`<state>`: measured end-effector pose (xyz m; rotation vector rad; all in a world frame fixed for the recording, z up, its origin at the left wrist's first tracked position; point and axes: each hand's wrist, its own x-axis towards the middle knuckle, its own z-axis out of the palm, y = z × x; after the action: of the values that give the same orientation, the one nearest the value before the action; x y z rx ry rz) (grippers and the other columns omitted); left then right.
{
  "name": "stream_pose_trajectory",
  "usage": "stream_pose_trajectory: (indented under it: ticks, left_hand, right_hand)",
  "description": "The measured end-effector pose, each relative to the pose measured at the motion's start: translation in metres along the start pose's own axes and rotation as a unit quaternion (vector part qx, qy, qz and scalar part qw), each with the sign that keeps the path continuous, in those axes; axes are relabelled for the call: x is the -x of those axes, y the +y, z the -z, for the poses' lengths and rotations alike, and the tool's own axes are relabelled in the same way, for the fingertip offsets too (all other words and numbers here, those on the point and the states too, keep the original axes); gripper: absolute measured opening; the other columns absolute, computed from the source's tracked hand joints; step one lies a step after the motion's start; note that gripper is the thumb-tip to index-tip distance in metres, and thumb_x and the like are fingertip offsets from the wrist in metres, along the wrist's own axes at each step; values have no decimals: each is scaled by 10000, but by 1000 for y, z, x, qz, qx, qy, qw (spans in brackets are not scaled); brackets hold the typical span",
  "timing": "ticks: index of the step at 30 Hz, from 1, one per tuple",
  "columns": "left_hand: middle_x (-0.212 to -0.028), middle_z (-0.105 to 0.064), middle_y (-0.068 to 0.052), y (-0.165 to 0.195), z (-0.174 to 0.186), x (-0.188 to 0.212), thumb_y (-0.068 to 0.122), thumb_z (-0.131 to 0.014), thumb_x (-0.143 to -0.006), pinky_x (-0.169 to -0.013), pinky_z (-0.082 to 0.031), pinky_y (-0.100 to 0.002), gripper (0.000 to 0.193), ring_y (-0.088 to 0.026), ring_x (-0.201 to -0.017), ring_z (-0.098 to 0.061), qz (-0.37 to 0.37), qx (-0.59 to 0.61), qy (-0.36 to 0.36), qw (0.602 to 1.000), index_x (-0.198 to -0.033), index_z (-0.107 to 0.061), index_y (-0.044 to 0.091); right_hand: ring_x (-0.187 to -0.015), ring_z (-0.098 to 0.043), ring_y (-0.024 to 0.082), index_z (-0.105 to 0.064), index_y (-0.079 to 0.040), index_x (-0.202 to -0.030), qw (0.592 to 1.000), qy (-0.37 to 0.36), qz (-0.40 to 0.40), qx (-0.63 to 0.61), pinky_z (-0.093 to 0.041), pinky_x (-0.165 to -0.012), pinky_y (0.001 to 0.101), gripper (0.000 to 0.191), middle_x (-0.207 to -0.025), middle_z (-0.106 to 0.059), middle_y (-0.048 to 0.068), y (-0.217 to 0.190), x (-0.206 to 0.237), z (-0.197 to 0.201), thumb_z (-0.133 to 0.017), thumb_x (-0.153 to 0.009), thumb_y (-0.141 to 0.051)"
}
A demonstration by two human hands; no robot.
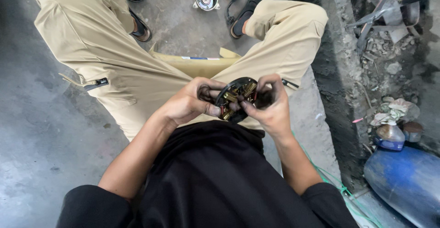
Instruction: The person sits on the floor and holds a circular motor component, rotating it and using fingers to probe the internal segments. The person repeatedly turns the component to view different sides while other parts lie nearby.
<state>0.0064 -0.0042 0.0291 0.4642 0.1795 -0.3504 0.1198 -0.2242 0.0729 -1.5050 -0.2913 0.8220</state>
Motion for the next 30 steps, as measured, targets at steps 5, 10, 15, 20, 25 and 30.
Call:
stream_pose_trajectory:
  ticks: [5,10,15,20,25,30]
  left_hand:
    - [-1145,-747,-182,0,-3,-3,-80,-778,-799,-970,-569,-313,596,-215,-1077,-720,-2,14,-7,1000,-1358,-582,-151]
    - [-1152,-744,-188,0,-2,-2,-94,-742,-800,-956,-567,-312,595,-217,-1071,-721,20,-5,1,1000,-1367,-567,-138]
    - [-1181,-735,-196,-5,-2,-1,-84,-722,-823,-983,-545,-323,575,-227,-1100,-710,9,48,7,999,-1373,-567,-145]
    - [-1213,-727,-197,-5,1,-5,-72,-713,-852,-1050,-511,-335,536,-235,-1130,-696,21,85,16,996,-1358,-568,-171]
    - [-1215,-729,-188,-7,0,-6,-58,-719,-852,-1061,-501,-340,531,-235,-1141,-690,28,114,15,993,-1354,-576,-158]
    - [-1210,-726,-190,-7,1,-8,-46,-719,-874,-1080,-501,-354,506,-245,-1147,-687,24,125,4,992,-1349,-583,-156]
  right_hand:
    - [-948,-692,121,-422,-89,-1301,996,-51,-57,-35,-576,-853,262,609,-1049,-699,82,-15,-8,-1,-807,-832,-32]
    - [-1026,-671,112,-622,46,-1301,985,-120,-108,58,-556,-948,276,506,-1133,-711,69,-19,-17,11,-806,-836,-31]
    - [-1025,-678,116,-654,60,-1257,981,-126,-135,60,-561,-949,289,458,-1123,-729,65,-11,-22,17,-803,-835,-42]
    - [-1033,-682,121,-616,50,-1280,982,-109,-155,20,-565,-951,296,514,-1133,-718,57,-8,-23,19,-813,-818,-60]
    - [-1066,-668,124,-605,55,-1297,980,-138,-145,9,-556,-974,294,526,-1162,-702,63,-6,-24,23,-810,-826,-60]
    - [-1041,-685,156,-604,85,-1314,967,-147,-186,-91,-569,-964,321,545,-1148,-705,98,0,-31,26,-809,-824,-37]
